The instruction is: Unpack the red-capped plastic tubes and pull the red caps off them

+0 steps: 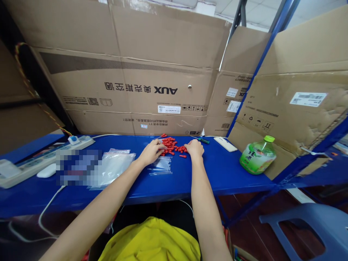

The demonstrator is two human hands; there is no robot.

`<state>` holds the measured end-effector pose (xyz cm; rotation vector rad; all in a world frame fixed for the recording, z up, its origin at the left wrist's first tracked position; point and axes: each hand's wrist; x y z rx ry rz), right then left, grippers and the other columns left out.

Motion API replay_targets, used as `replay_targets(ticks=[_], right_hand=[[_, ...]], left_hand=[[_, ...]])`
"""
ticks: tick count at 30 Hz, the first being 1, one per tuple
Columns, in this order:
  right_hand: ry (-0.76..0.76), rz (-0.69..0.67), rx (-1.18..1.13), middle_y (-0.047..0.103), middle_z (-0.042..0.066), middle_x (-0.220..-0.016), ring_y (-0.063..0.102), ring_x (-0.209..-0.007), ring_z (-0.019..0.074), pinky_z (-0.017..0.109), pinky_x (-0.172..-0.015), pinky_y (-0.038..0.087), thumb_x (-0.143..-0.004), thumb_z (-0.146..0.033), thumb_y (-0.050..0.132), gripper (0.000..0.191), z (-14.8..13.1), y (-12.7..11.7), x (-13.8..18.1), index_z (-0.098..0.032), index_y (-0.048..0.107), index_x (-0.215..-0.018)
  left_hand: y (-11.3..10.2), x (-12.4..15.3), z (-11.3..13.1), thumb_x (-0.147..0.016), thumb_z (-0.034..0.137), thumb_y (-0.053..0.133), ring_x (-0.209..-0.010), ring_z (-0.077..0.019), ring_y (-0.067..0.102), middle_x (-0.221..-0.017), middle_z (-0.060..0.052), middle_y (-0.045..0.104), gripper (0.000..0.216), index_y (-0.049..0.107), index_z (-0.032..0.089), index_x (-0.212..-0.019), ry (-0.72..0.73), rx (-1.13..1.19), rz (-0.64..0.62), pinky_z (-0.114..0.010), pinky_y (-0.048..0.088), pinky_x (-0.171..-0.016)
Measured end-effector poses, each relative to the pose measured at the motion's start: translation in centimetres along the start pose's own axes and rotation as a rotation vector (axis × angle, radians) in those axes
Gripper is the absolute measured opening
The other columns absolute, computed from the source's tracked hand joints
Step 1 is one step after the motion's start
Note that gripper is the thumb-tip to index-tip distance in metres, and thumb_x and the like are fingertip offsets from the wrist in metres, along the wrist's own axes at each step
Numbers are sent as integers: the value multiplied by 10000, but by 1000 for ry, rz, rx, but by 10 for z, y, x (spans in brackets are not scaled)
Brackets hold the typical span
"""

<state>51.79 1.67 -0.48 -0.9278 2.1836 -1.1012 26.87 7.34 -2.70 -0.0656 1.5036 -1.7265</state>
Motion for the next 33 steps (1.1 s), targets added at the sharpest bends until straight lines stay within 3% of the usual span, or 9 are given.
replay_targets(ticks=[6, 12, 19, 23, 25, 28, 31, 33], right_hand=[[49, 23, -16, 754, 173, -1069, 731, -998, 313, 415, -868, 544, -766, -406, 778, 228, 5, 1, -6, -228, 800, -906], [39, 25, -1, 759, 156, -1037, 733, -967, 291, 390, -845, 550, -774, -441, 758, 251, 5, 3, -6, -234, 802, -910], [80, 5, -1, 736, 168, -1167, 709, -1084, 333, 437, -911, 534, -860, -425, 698, 246, 1, -3, 1, -246, 796, -997], [69, 32, -7, 733, 160, -1162, 708, -1066, 318, 407, -890, 526, -910, -432, 649, 253, -2, -6, 3, -254, 788, -1025], [-42, 95, -36, 746, 145, -1097, 707, -1037, 289, 364, -874, 511, -971, -462, 571, 301, -10, -7, 8, -251, 776, -1032], [-422, 145, -134, 757, 104, -1068, 683, -1036, 238, 303, -883, 468, -1049, -472, 440, 376, -29, -3, 21, -246, 739, -1071], [-779, 73, -212, 758, 64, -1084, 657, -1019, 203, 275, -887, 436, -1057, -451, 448, 334, -48, 7, 35, -250, 712, -1097], [-839, 5, -279, 760, 43, -947, 659, -883, 186, 260, -805, 430, -1044, -467, 476, 334, -55, 14, 39, -241, 721, -1029]], left_hand=[[5, 0, 1, -932, 272, 631, -1113, -259, 561, -1093, -92, 579, 205, 754, 262, -1095, 25, -27, -25, -396, 479, -982], [2, 0, 5, -899, 220, 676, -1102, -256, 564, -1123, -77, 590, 142, 694, 252, -1036, 31, 6, 19, -383, 464, -962], [-12, -3, 12, -1008, 263, 511, -1059, -229, 582, -1122, -92, 606, 108, 576, 214, -1080, 76, 90, 227, -354, 464, -961], [-15, -5, 14, -1030, 318, 471, -944, -190, 624, -1043, -79, 631, 159, 544, 197, -1101, -33, 272, 396, -314, 492, -910], [-16, -8, 15, -1026, 325, 474, -902, -177, 655, -1033, -72, 655, 233, 520, 189, -1210, -123, 389, 490, -304, 511, -888], [-16, -11, 15, -1025, 328, 462, -888, -171, 700, -1026, -55, 693, 358, 478, 202, -1359, -217, 570, 548, -308, 539, -904], [-11, -15, 12, -997, 361, 514, -907, -185, 728, -992, -56, 717, 285, 575, 191, -1218, -239, 767, 566, -336, 565, -920], [-7, -16, 8, -960, 388, 579, -912, -194, 738, -988, -66, 726, 257, 597, 180, -1111, -257, 885, 599, -355, 579, -916]])
Point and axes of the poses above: each hand's wrist, its own x-axis away from the middle knuckle, its own y-axis out of the palm, z = x × y
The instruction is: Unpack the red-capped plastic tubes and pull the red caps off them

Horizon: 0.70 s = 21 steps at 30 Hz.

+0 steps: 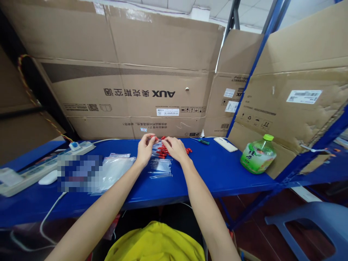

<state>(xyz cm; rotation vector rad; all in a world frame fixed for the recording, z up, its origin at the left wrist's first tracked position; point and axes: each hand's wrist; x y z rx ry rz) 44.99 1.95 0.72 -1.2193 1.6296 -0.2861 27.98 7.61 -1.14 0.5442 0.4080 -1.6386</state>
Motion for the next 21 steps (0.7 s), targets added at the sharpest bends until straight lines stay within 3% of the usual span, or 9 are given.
replay_targets(ticks=[3, 8, 12, 16, 21], right_hand=[[79, 76, -166, 696, 14, -716, 599, -663, 164, 260, -678, 410, -974, -520, 577, 356, 1, 7, -2, -211, 721, -872], [184, 177, -579, 651, 4, -657, 559, -602, 155, 263, -595, 419, -813, -621, 709, 433, 6, 2, -4, -192, 669, -774], [208, 143, -719, 556, -34, -589, 478, -531, 131, 256, -552, 393, -809, -685, 673, 482, 5, 5, -5, -215, 590, -745], [185, 122, -563, 514, -18, -556, 460, -535, 134, 261, -578, 369, -949, -705, 445, 584, 3, 16, -4, -220, 505, -630], [171, 154, -222, 569, 34, -565, 524, -593, 159, 273, -632, 344, -1034, -616, 312, 652, -3, 26, -1, -215, 494, -553]], left_hand=[[-1, -1, -6, -923, 411, 638, -901, -198, 738, -963, -70, 738, 267, 602, 177, -1047, -19, 40, 12, -360, 582, -896], [-6, 2, -1, -959, 385, 609, -799, -179, 685, -888, -48, 718, 215, 626, 180, -1022, 111, -242, -146, -313, 546, -800], [-6, 4, 5, -1033, 332, 463, -990, -211, 656, -1060, -98, 690, 256, 635, 177, -1142, 302, -403, -335, -354, 511, -933], [0, 11, 7, -1057, 298, 360, -1059, -223, 610, -1093, -113, 652, 295, 624, 178, -1112, 369, -470, -491, -378, 475, -998], [8, 19, 6, -1044, 304, 355, -890, -225, 625, -977, -90, 686, 288, 612, 178, -1078, 170, -447, -552, -378, 493, -899]])
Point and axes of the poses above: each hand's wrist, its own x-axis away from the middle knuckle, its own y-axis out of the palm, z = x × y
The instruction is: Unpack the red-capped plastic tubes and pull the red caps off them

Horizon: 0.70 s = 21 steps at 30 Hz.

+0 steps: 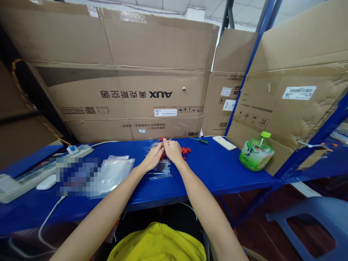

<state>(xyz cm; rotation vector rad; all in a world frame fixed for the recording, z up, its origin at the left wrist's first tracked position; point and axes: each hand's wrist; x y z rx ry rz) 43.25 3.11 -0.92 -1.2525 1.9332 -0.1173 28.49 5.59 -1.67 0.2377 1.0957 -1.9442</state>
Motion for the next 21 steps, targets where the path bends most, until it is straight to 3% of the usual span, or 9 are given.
replay_targets(ticks=[6, 9, 14, 21], right_hand=[[-58, -35, 156, 632, 55, -608, 551, -591, 157, 277, -646, 331, -1078, -450, 280, 621, -3, 4, 3, -199, 558, -582], [-81, -42, 213, 676, 74, -653, 597, -628, 166, 276, -660, 336, -1082, -382, 306, 586, -4, 6, 3, -182, 623, -632], [-104, -46, 267, 708, 91, -685, 633, -653, 172, 273, -675, 347, -1085, -320, 326, 559, -8, 7, 3, -170, 661, -663], [-126, -60, 283, 729, 104, -727, 663, -699, 176, 264, -705, 375, -1075, -272, 344, 522, -10, 8, 3, -166, 671, -682]], left_hand=[[1, -2, -2, -952, 213, 363, -869, -226, 653, -1018, -79, 737, 427, 650, 156, -1263, -152, 140, -24, -375, 519, -890], [0, -5, -4, -908, 191, 359, -1020, -246, 670, -1166, -95, 739, 518, 639, 143, -1341, -146, 180, -18, -404, 498, -1013], [1, -8, -6, -872, 189, 371, -1256, -256, 616, -1313, -111, 705, 552, 650, 117, -1342, -87, 251, -12, -417, 397, -1181], [4, -11, -11, -870, 212, 369, -1259, -254, 616, -1296, -115, 712, 514, 697, 120, -1255, -76, 292, 3, -424, 366, -1204]])
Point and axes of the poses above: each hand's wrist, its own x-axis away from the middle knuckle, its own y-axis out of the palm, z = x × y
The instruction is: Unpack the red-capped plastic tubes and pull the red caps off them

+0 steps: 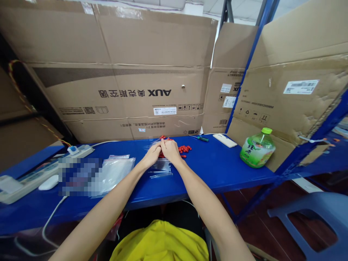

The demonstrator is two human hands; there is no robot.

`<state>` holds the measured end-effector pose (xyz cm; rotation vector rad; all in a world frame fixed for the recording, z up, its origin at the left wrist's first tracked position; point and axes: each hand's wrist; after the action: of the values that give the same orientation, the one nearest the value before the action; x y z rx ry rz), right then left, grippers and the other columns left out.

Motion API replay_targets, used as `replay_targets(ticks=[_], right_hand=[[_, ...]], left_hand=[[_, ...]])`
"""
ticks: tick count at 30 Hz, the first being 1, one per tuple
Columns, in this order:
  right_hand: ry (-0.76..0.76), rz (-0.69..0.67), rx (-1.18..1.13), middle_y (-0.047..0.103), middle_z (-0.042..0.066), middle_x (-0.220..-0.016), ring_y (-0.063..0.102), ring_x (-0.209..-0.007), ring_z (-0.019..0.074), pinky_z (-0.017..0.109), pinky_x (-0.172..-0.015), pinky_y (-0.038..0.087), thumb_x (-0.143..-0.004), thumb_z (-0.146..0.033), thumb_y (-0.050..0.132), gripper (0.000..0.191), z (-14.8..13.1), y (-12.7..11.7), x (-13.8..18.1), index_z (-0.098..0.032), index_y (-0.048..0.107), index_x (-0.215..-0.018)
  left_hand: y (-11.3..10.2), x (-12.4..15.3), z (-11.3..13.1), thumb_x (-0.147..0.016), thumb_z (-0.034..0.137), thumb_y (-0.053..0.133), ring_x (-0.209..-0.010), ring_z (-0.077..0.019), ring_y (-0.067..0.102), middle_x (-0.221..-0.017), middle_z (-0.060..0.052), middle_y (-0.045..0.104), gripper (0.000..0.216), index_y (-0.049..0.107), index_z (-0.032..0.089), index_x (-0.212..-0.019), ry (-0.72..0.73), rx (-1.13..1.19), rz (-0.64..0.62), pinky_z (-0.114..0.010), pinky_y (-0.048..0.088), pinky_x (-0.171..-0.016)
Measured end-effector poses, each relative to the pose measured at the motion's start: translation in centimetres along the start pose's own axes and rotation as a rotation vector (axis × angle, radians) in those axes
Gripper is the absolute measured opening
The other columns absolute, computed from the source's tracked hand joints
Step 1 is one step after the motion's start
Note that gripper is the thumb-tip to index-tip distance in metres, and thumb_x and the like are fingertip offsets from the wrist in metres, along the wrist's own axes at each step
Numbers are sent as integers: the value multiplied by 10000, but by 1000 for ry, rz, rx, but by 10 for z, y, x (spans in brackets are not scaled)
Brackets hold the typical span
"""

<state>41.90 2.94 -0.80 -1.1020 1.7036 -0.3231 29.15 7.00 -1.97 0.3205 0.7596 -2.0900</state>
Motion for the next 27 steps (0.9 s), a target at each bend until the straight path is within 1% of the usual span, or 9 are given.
replay_targets(ticks=[4, 7, 9, 11, 14, 18, 22, 24, 27], right_hand=[[4, 7, -70, 707, 92, -701, 641, -685, 169, 259, -699, 380, -1073, -323, 339, 534, 1, 1, -1, -179, 624, -645], [52, 11, -218, 643, 60, -620, 596, -631, 156, 252, -672, 383, -1081, -453, 283, 627, 6, -2, -4, -200, 542, -570], [76, 3, -322, 611, 42, -595, 577, -617, 151, 248, -674, 392, -1072, -541, 247, 675, 10, -4, -5, -205, 515, -552], [82, 8, -365, 610, 35, -609, 573, -632, 152, 246, -680, 391, -1054, -607, 250, 692, 14, -7, -6, -204, 520, -560], [119, 52, -327, 618, 28, -645, 556, -657, 156, 248, -655, 353, -1020, -670, 307, 673, 17, -6, -5, -205, 543, -595], [252, 106, -324, 514, 6, -558, 462, -590, 145, 263, -598, 296, -995, -700, 338, 668, 16, 1, -6, -214, 460, -552], [231, 48, -383, 482, -1, -548, 459, -582, 143, 265, -594, 299, -1036, -576, 314, 612, 15, 7, -8, -218, 429, -554], [179, 0, -323, 491, 2, -559, 465, -587, 144, 268, -603, 292, -1049, -486, 334, 573, 15, 8, -7, -212, 448, -558], [123, -47, -203, 524, 10, -573, 480, -584, 143, 273, -611, 276, -1059, -384, 352, 545, 16, 5, -6, -206, 476, -559]], left_hand=[[1, -1, -2, -871, 233, 393, -1165, -246, 644, -1160, -99, 745, 439, 719, 144, -1152, 2, 38, 18, -408, 409, -1157], [2, 1, -1, -920, 265, 383, -856, -219, 664, -858, -62, 716, 332, 683, 161, -1014, -72, 85, 10, -394, 528, -951], [3, 3, 1, -972, 306, 362, -705, -191, 602, -730, -27, 640, 301, 631, 176, -939, -95, 68, 11, -364, 537, -820], [3, 5, 5, -1011, 338, 352, -721, -183, 585, -762, -28, 631, 305, 598, 184, -920, -41, -32, 42, -348, 519, -816], [2, 9, 13, -1034, 310, 358, -905, -203, 621, -964, -74, 679, 277, 600, 184, -987, 90, -256, 117, -354, 489, -917], [1, 13, 20, -1038, 268, 365, -1071, -237, 625, -1132, -119, 670, 260, 603, 186, -1107, 160, -455, 202, -381, 464, -1000], [1, 15, 18, -1024, 245, 362, -1013, -263, 654, -1076, -126, 695, 235, 582, 183, -1081, 71, -487, 142, -402, 488, -935], [0, 14, 13, -1014, 238, 354, -966, -275, 667, -1036, -127, 709, 237, 582, 183, -1047, -1, -486, 86, -413, 497, -897], [-1, 13, 6, -996, 230, 344, -975, -282, 679, -1040, -129, 726, 277, 610, 179, -1053, -58, -459, 31, -425, 501, -911]])
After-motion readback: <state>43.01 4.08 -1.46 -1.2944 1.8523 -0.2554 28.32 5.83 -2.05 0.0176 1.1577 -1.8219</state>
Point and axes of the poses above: each hand's wrist, its own x-axis away from the middle knuckle, its own y-axis out of the palm, z = x × y
